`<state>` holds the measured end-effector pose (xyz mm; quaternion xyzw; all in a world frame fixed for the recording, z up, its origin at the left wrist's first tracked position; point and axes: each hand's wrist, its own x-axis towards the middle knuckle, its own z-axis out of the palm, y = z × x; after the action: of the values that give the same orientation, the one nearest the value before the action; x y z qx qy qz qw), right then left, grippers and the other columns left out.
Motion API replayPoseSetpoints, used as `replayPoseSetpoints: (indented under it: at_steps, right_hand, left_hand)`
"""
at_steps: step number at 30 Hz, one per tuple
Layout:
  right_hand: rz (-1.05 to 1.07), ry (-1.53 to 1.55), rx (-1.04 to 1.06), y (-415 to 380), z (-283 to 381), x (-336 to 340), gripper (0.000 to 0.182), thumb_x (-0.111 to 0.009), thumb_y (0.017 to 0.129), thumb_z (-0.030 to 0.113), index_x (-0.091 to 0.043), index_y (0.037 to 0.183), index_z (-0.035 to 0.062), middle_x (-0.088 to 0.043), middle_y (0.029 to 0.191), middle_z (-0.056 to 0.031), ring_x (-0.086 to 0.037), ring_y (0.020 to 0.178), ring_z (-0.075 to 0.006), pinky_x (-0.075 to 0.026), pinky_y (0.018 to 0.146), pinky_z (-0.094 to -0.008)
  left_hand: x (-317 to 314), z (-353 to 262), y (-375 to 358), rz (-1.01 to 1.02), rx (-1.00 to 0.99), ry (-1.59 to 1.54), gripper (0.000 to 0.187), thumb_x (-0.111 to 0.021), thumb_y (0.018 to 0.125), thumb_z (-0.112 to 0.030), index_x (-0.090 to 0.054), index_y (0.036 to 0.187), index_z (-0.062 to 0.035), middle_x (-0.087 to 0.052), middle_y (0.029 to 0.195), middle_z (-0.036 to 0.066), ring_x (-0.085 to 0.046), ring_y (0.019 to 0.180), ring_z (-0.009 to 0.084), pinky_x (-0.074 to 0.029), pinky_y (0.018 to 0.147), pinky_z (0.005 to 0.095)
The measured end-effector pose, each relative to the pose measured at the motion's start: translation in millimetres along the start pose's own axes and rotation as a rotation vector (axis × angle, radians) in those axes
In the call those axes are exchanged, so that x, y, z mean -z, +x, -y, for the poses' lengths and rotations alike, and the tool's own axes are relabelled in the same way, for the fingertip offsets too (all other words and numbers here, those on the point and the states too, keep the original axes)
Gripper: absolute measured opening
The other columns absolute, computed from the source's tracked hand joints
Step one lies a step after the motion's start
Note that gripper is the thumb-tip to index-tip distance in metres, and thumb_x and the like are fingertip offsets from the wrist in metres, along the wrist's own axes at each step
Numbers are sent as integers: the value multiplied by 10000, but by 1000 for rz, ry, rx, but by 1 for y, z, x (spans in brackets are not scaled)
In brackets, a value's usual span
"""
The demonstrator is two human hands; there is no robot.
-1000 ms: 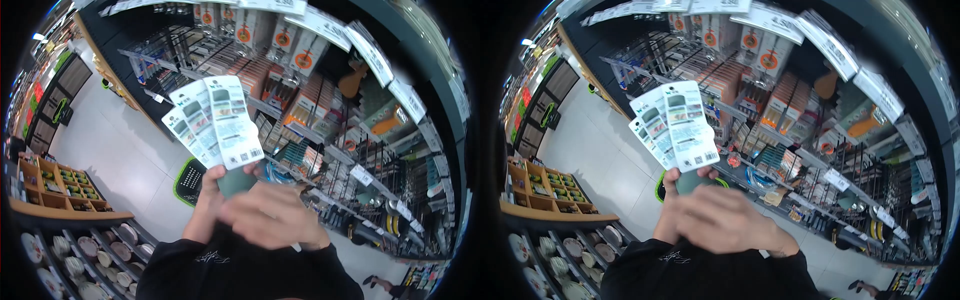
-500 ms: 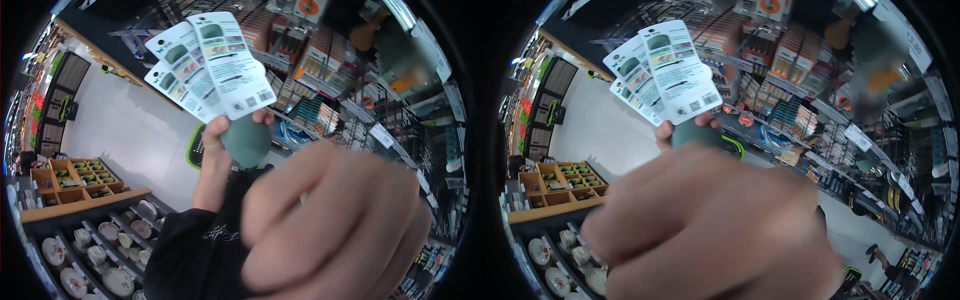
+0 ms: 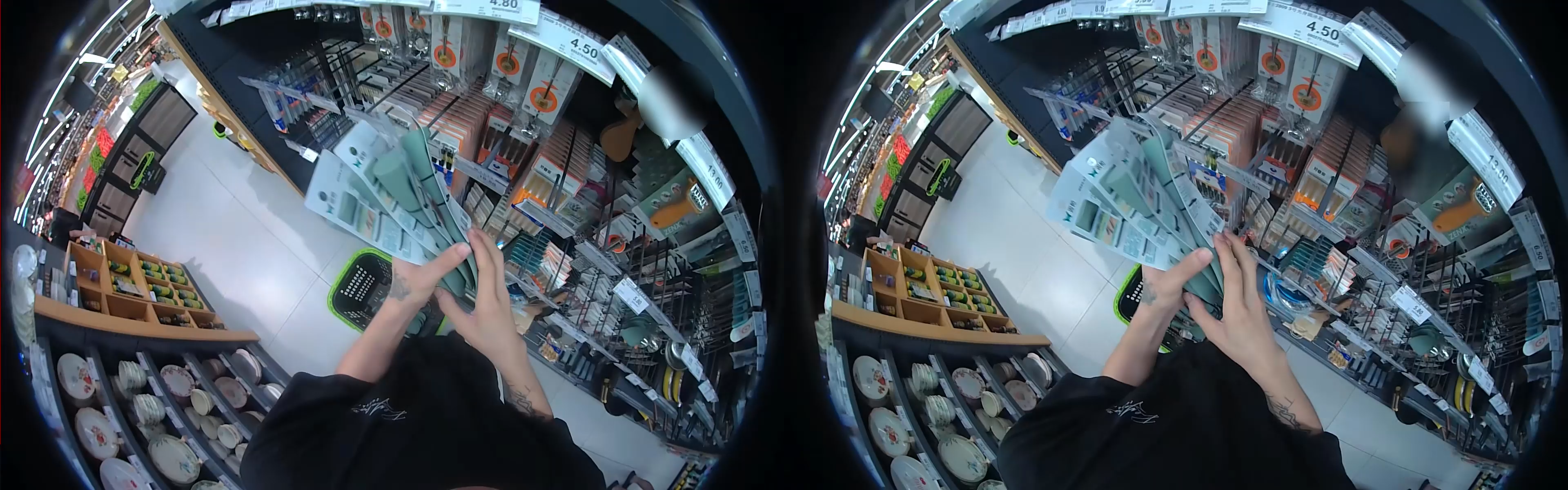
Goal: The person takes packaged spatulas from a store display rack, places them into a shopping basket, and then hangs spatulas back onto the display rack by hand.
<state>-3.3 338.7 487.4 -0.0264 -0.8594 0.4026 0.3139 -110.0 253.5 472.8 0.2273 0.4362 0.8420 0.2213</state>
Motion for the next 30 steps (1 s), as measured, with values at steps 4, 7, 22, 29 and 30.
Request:
replayPoseSetpoints:
  at_steps: [4, 7, 22, 29, 30]
  right_hand:
    - [-52, 43, -90, 1, -4, -4, 844, -775, 708, 59, -356, 1440, 16, -375, 1426, -243, -437, 1292, -436, -396, 1062, -470]
    - [-105, 80, -132, 2, -8, -10, 812, -759, 714, 34, -367, 1423, -8, -429, 1386, -245, -474, 1270, -419, -422, 1039, -446]
    - [-139, 907, -301, 1, -29, -15, 639, -703, 865, 43, -361, 1399, -33, -586, 1169, -110, -600, 1081, -164, -477, 944, -310]
    - [96, 1415, -507, -14, -32, -19, 572, -681, 860, 33, -382, 1346, -17, -563, 1166, -96, -597, 1076, -166, -508, 937, -340]
    - [104, 1376, -498, -16, -31, -20, 584, -691, 857, 62, -377, 1344, -8, -546, 1201, -92, -579, 1106, -170, -504, 927, -330]
  left_hand:
    - [-2, -1, 3, 5, 7, 277, 563, -776, 774, -67, -505, 1260, 17, -616, 1137, 102, -605, 1044, 207, -488, 935, 347]
    - [-8, -6, 6, 55, 27, 361, 592, -777, 778, -61, -481, 1285, 14, -605, 1141, 98, -592, 1066, 196, -480, 945, 346]
    - [16, -10, -8, -75, -356, 293, 708, -660, 900, -215, -279, 1453, 12, -511, 1251, 152, -552, 1114, 227, -452, 942, 347]
    - [46, 14, -17, 253, 307, -282, 831, -730, 826, -485, -398, 1411, 4, -540, 1344, 201, -586, 1182, 283, -518, 955, 399]
    - [37, 6, -18, 260, 302, -228, 849, -747, 808, -481, -402, 1410, 9, -547, 1338, 195, -585, 1185, 282, -509, 969, 395]
